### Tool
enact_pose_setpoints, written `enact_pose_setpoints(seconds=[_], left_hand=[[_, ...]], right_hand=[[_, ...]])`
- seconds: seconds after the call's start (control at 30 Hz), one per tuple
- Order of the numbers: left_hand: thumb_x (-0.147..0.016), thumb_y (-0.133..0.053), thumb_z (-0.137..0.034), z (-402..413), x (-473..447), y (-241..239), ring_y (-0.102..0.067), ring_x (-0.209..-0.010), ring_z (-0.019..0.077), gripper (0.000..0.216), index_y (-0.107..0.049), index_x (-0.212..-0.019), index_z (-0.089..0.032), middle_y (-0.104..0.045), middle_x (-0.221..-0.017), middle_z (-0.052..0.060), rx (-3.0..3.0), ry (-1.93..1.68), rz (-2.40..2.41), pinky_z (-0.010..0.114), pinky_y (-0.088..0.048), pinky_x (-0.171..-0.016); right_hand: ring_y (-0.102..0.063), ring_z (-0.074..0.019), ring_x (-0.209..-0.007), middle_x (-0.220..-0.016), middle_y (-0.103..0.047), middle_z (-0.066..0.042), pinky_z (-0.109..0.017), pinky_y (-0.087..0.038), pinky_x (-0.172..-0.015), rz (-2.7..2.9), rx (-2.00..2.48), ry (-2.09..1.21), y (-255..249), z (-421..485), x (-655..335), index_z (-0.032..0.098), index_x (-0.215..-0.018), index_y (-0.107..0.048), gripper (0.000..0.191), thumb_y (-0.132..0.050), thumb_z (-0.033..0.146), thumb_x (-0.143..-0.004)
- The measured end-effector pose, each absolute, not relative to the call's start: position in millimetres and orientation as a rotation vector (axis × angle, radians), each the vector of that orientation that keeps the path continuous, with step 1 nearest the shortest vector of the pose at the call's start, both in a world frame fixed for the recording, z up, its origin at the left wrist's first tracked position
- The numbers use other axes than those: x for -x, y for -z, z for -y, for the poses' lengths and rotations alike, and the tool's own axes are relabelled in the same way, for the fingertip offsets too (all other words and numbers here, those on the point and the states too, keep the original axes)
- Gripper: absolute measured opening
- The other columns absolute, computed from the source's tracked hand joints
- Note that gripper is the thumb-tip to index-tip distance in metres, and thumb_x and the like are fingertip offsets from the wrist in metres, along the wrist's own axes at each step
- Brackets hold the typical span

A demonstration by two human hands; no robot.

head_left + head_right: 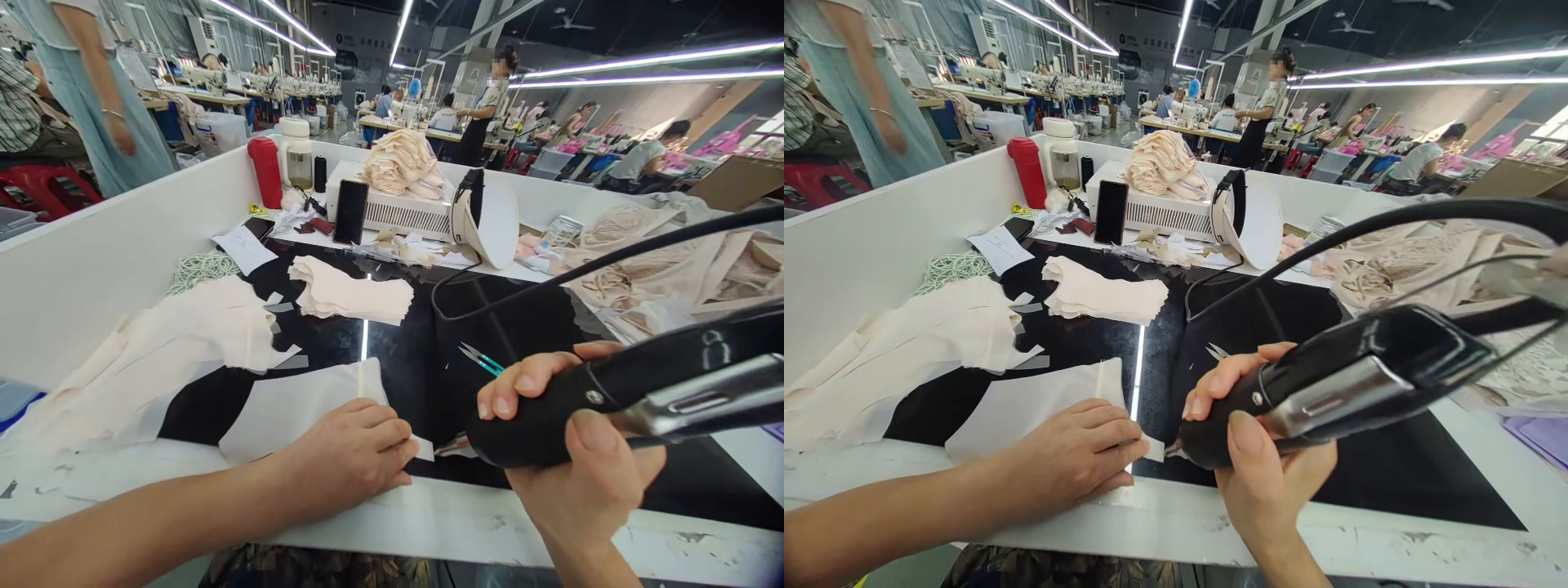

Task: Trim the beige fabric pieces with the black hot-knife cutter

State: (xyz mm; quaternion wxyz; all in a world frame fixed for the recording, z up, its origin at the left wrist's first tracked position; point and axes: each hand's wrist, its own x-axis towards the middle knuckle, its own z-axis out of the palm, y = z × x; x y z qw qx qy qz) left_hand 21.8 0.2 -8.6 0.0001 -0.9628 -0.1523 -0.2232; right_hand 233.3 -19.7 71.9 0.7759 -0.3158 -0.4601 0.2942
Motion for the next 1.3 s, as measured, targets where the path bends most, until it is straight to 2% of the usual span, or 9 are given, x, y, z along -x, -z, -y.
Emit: enact_pose_setpoints(seconds=[0.33,0.5,0.77,1.1,1.3], left_hand=[[-0.113,-0.080,-0.034,-0.5,-22.4,8.5,-0.074,-0.111,0.0239,0.026,-0.071,-0.128,-0.014,-0.078,-0.117,0.006,3.032,0.747,0.496,0.039,-0.059,-0.102],[-0.114,-0.078,-0.032,-1.1,-21.4,12.2,-0.075,-0.114,0.0241,0.025,-0.071,-0.130,-0.015,-0.079,-0.121,0.008,3.044,0.753,0.500,0.038,-0.060,-0.105],[-0.114,-0.077,-0.031,-2.7,-18.9,11.6,-0.074,-0.112,0.0242,0.023,-0.071,-0.131,-0.016,-0.078,-0.121,0.007,3.063,0.832,0.482,0.039,-0.060,-0.106],[-0.118,-0.071,-0.032,-11.3,-7.1,-1.9,-0.072,-0.106,0.0242,0.017,-0.072,-0.124,-0.016,-0.077,-0.113,0.008,3.067,0.648,0.436,0.039,-0.061,-0.102],[-0.119,-0.068,-0.031,-14.0,-1.9,3.0,-0.074,-0.114,0.0244,0.021,-0.072,-0.132,-0.015,-0.080,-0.122,0.010,3.095,0.679,0.387,0.038,-0.058,-0.111]], right_hand=[[-0.067,-0.0156,-0.055,-0.079,-0.071,0.005,-0.028,-0.059,-0.048,1.022,0.703,-0.662,-69.0,24.9,-230.7,0.028,-0.116,-0.072,0.040,-0.098,0.039,-0.088],[-0.066,-0.0156,-0.054,-0.079,-0.070,0.006,-0.030,-0.059,-0.048,0.989,0.682,-0.608,-68.4,17.3,-231.5,0.028,-0.116,-0.070,0.046,-0.099,0.043,-0.084],[-0.068,-0.0153,-0.055,-0.081,-0.073,0.005,-0.029,-0.060,-0.049,1.026,0.680,-0.606,-64.3,12.7,-229.7,0.027,-0.115,-0.070,0.045,-0.100,0.042,-0.085],[-0.066,-0.0161,-0.055,-0.080,-0.072,0.005,-0.030,-0.059,-0.050,1.009,0.694,-0.604,-65.2,13.9,-229.0,0.027,-0.115,-0.070,0.045,-0.099,0.042,-0.085],[-0.065,-0.0159,-0.055,-0.079,-0.071,0.005,-0.030,-0.058,-0.050,0.979,0.716,-0.617,-66.4,13.7,-229.7,0.027,-0.114,-0.070,0.045,-0.100,0.040,-0.082]])
